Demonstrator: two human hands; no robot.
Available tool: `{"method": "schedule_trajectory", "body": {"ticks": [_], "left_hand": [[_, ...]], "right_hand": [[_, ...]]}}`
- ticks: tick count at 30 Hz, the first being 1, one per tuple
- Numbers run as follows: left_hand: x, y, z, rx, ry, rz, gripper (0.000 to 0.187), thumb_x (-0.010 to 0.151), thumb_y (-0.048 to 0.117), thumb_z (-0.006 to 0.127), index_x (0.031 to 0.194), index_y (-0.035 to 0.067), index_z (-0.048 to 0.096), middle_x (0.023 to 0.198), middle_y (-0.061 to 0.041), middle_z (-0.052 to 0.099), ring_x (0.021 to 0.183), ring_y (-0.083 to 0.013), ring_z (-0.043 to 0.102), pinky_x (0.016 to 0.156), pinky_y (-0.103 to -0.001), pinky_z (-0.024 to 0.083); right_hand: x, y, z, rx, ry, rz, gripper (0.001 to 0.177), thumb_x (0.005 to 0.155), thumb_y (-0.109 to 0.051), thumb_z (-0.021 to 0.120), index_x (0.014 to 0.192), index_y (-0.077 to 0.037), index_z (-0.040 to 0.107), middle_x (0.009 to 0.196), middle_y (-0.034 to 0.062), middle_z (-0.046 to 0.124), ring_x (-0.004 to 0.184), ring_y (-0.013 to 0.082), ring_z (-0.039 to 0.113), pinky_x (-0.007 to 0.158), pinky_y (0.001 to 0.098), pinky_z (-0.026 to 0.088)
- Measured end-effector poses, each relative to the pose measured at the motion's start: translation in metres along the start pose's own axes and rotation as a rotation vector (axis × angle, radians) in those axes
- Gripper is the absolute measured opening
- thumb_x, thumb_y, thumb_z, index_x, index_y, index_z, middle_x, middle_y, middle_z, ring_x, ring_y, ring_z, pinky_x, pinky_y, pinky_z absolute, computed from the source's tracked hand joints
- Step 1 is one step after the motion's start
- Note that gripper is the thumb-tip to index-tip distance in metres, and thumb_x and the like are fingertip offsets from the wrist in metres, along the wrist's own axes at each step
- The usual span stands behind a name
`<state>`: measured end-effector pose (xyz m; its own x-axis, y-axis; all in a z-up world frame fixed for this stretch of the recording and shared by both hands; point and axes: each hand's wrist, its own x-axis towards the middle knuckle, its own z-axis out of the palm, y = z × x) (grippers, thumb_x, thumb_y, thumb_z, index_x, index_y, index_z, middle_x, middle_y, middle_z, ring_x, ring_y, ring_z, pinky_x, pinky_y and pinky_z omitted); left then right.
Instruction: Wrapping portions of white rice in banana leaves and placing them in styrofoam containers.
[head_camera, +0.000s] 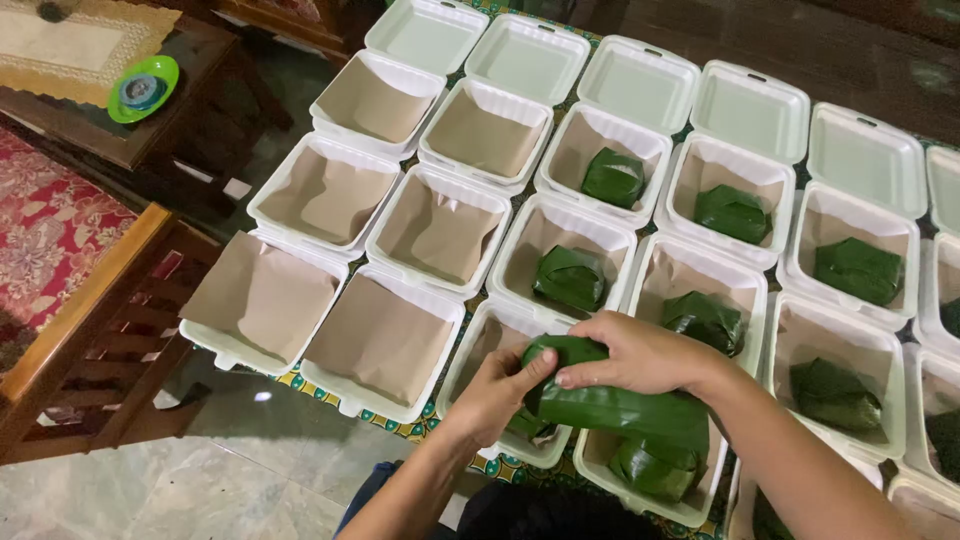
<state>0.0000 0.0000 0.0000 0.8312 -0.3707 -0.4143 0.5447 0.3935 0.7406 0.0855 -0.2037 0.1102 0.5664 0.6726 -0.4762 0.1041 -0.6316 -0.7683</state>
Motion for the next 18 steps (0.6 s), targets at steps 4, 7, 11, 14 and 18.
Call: {"method": "schedule_trajectory", "body": {"ticks": [4, 7, 11, 14, 18], "left_hand": [[-0.004, 0.008, 0.008, -0.061, 0.006, -0.039, 0.047, 0.098, 0.037, 0.07, 0.127, 0.0, 0.067, 0.098, -0.004, 0.07, 0.077, -0.0093, 0.064, 0.06, -0.025, 0.051], [0.0, 0.002, 0.011, -0.149, 0.09, -0.101, 0.044, 0.091, 0.03, 0.072, 0.124, 0.003, 0.064, 0.102, -0.007, 0.073, 0.084, -0.0133, 0.072, 0.069, -0.03, 0.06], [-0.001, 0.009, 0.019, -0.279, 0.078, 0.028, 0.045, 0.095, 0.032, 0.071, 0.124, -0.001, 0.064, 0.102, -0.01, 0.073, 0.083, -0.0154, 0.072, 0.072, -0.031, 0.061], [0.0, 0.011, 0.016, -0.357, 0.147, 0.02, 0.041, 0.094, 0.033, 0.07, 0.12, 0.002, 0.064, 0.102, -0.009, 0.075, 0.084, -0.016, 0.074, 0.075, -0.032, 0.063], [-0.005, 0.024, 0.014, -0.409, 0.288, 0.081, 0.035, 0.094, 0.031, 0.07, 0.115, 0.004, 0.065, 0.1, -0.008, 0.074, 0.084, -0.0158, 0.074, 0.077, -0.033, 0.063]], "right_hand": [[-0.002, -0.016, -0.002, 0.009, 0.001, 0.04, 0.048, 0.078, -0.044, 0.081, 0.102, -0.003, 0.075, 0.082, 0.0091, 0.078, 0.075, 0.0146, 0.07, 0.071, 0.0336, 0.056], [-0.002, -0.029, -0.003, -0.002, 0.0, 0.088, 0.047, 0.074, -0.042, 0.081, 0.101, -0.004, 0.077, 0.085, 0.0107, 0.081, 0.078, 0.0167, 0.073, 0.072, 0.0334, 0.056], [-0.004, -0.04, -0.008, -0.044, 0.059, 0.209, 0.063, 0.079, -0.045, 0.083, 0.129, -0.015, 0.062, 0.107, 0.012, 0.077, 0.093, 0.019, 0.076, 0.083, 0.0362, 0.06], [-0.023, -0.046, -0.025, 0.161, 0.124, 0.294, 0.076, 0.081, -0.049, 0.077, 0.149, -0.03, 0.051, 0.118, 0.0104, 0.077, 0.103, 0.021, 0.077, 0.089, 0.0415, 0.06], [-0.054, -0.029, -0.027, 0.134, 0.423, 0.123, 0.057, 0.084, -0.05, 0.06, 0.136, -0.027, 0.063, 0.12, 0.0021, 0.08, 0.111, 0.0204, 0.078, 0.092, 0.0418, 0.06]]}}
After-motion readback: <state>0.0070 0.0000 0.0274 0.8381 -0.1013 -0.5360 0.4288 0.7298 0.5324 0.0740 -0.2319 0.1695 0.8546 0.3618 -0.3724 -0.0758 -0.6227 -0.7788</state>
